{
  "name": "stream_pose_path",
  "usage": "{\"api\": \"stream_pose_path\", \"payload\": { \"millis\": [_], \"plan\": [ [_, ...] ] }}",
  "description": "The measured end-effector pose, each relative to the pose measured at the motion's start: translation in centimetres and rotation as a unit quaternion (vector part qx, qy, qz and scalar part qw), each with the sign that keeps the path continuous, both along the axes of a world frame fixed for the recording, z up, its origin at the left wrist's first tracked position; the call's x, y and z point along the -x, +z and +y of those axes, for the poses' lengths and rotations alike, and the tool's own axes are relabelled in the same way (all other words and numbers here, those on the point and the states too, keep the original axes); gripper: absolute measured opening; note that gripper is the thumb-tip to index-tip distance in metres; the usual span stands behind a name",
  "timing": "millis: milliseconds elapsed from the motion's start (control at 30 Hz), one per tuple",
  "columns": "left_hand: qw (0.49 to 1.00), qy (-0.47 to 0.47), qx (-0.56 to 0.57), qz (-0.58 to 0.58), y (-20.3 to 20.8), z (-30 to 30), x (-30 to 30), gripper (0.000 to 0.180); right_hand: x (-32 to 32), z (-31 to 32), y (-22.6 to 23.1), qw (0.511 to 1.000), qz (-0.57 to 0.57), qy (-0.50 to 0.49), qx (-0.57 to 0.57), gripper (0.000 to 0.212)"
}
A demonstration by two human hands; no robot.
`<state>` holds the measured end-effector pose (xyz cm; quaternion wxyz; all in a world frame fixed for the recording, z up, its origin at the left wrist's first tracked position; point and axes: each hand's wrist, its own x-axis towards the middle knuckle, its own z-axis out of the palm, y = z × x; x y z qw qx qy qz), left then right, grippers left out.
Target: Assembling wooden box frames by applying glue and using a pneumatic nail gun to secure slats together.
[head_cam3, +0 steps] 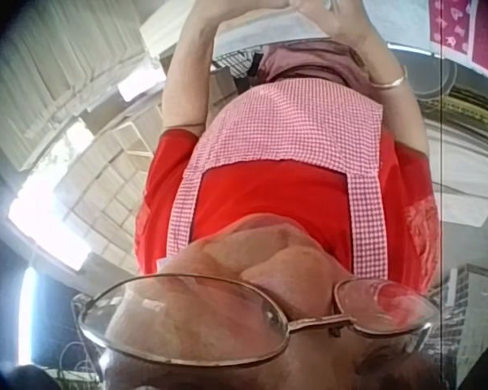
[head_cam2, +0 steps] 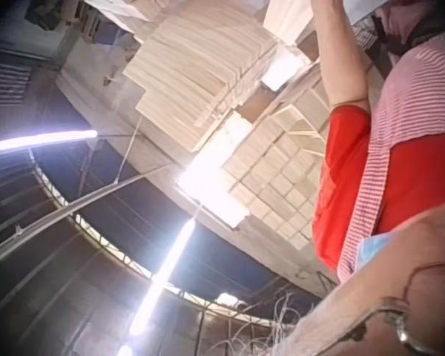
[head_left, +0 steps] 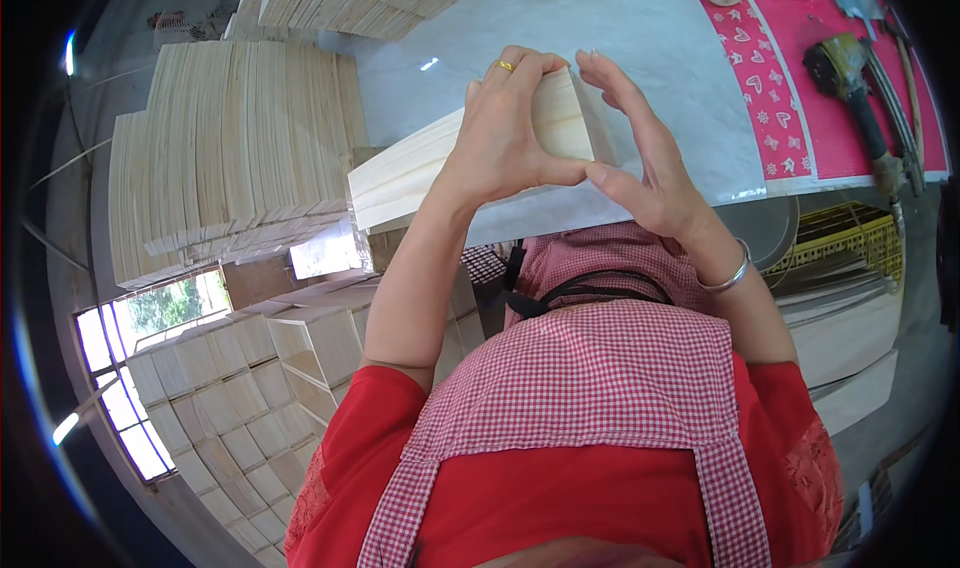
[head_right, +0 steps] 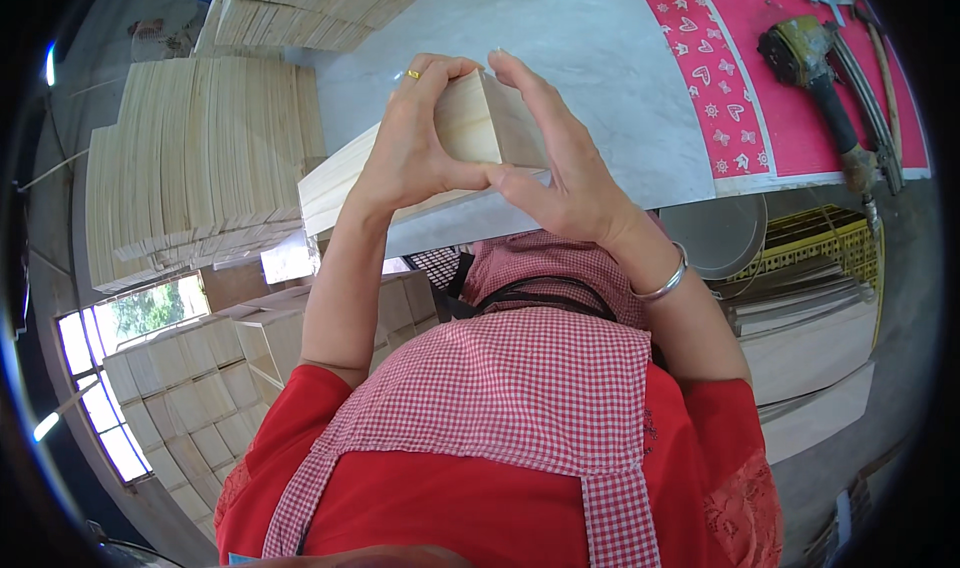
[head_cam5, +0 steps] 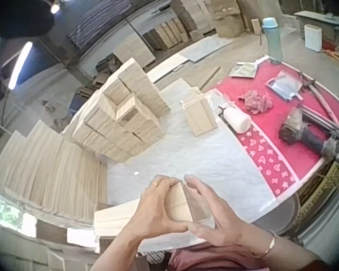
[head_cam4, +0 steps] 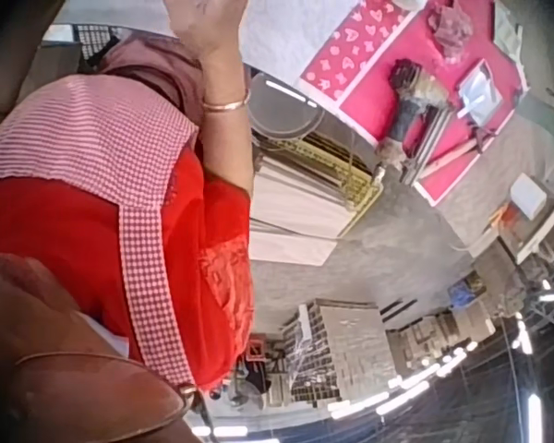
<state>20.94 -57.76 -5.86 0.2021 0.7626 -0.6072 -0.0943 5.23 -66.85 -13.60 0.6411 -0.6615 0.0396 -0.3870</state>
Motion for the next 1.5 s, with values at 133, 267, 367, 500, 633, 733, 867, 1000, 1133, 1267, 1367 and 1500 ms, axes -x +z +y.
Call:
{"api": "stream_pose_path", "payload": {
  "millis": [133,267,367,500,633,733,867,1000,1133,1267,1367,1500],
  "plan": [
    [1.0,0.005,-0.006,0.01,0.1,-0.1,0.1,0.086,0.6,0.4,0.5,0.999,0.014,0.017,0.038,0.077],
    [0.999,0.015,-0.013,0.034,0.3,0.0,0.1,0.088,2.3,0.8,0.4,0.999,0.039,0.01,0.031,0.064],
    [0.999,0.014,-0.016,0.024,0.3,0.1,0.0,0.089,2.2,0.0,-0.3,0.997,0.073,0.024,-0.024,0.055],
    [1.0,0.005,-0.01,0.026,0.0,-0.1,0.1,0.09,-2.6,-4.3,-1.9,0.992,0.07,0.058,-0.082,0.038],
    [0.999,0.007,-0.014,0.032,0.1,0.0,0.0,0.09,-5.0,-5.9,-3.0,0.959,0.117,0.223,-0.133,0.037],
    [0.999,0.008,-0.017,0.029,0.2,0.0,0.0,0.09,-5.3,-6.1,-3.2,0.94,0.137,0.27,-0.154,0.036],
    [1.0,0.004,-0.015,0.02,0.2,0.0,0.0,0.09,-5.5,-6.2,-3.6,0.933,0.139,0.278,-0.183,0.033],
    [1.0,0.005,-0.014,0.026,0.2,0.0,0.0,0.09,-5.9,-6.0,-4.2,0.927,0.131,0.285,-0.203,0.033],
    [0.999,0.007,-0.019,0.026,0.3,0.0,0.0,0.09,-6.2,-5.8,-4.7,0.919,0.118,0.293,-0.237,0.032],
    [0.999,0.009,-0.023,0.031,0.3,0.0,0.0,0.091,-6.3,-5.6,-4.9,0.917,0.115,0.294,-0.244,0.033],
    [0.999,0.007,-0.022,0.033,0.2,0.0,-0.1,0.092,-6.2,-5.7,-4.9,0.921,0.118,0.283,-0.242,0.034],
    [0.999,0.006,-0.024,0.031,0.4,0.0,-0.2,0.092,-5.2,-6.6,-3.9,0.935,0.17,0.277,-0.142,0.04]
  ]
}}
